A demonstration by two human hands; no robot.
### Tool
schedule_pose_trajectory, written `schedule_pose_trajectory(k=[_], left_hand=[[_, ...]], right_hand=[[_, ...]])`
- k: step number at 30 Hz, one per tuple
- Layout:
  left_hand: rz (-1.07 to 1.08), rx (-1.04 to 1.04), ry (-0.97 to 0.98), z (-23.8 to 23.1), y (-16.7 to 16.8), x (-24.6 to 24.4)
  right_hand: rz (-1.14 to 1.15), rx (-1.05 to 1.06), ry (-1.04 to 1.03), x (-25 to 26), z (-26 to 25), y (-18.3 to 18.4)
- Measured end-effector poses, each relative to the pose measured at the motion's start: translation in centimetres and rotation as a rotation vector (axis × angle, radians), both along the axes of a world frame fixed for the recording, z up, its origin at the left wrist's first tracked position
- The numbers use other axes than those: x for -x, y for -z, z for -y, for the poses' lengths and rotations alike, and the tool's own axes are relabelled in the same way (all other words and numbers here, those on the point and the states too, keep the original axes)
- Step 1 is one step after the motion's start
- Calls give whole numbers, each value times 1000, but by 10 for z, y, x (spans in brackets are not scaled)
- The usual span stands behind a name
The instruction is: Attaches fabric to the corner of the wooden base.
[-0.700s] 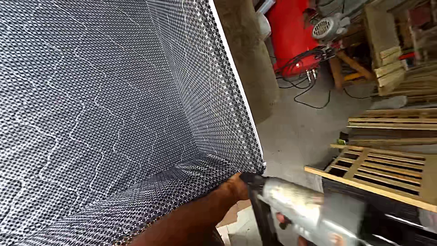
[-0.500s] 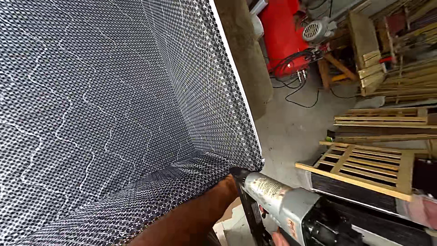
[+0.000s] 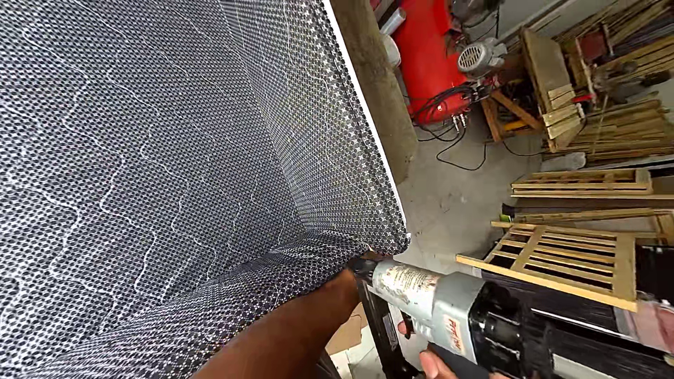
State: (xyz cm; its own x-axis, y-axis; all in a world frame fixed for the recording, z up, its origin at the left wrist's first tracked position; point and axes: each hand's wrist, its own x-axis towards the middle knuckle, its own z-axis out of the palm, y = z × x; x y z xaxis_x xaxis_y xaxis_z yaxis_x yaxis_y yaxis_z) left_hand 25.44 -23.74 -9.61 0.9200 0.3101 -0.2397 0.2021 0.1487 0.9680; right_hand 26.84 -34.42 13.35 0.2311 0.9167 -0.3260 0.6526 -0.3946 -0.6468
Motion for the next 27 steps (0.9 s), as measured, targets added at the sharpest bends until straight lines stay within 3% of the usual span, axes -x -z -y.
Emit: schedule_pose_trajectory(k=[2, 4, 5, 6, 7, 10, 13, 15, 19, 22, 25, 27], left_hand=[[149, -170, 5, -14, -40, 38], [137, -846, 239, -18, -80, 67], [187, -1128, 236, -8, -88, 79], [261, -1310, 105, 7, -87, 91], [314, -1361, -15, 20, -89, 108], [288, -1244, -217, 40, -110, 179], [30, -1205, -377, 49, -119, 226], [-192, -1354, -409, 43, -114, 225], [-247, -1432, -545, 23, -122, 189], [-278, -1374, -413, 19, -133, 183], [-24, -1285, -216, 15, -110, 192], [-4, -1318, -167, 13, -95, 192]], right_hand=[[-33, -9, 2, 0, 3, -16], [-56, -98, 29, 0, 0, -37], [-48, -143, 39, -1, -2, -45], [-49, -174, 56, -2, -3, -51], [-50, -186, 73, -5, -1, -55], [-41, -194, 85, -9, 8, -50], [-46, -179, 88, 0, 16, -39], [-54, -171, 97, 9, 18, -29], [-87, -197, 76, 13, 19, -9], [-103, -230, 51, 6, 17, -2], [-103, -193, 20, -3, 11, 0], [-101, -151, -19, -9, 4, 3]])
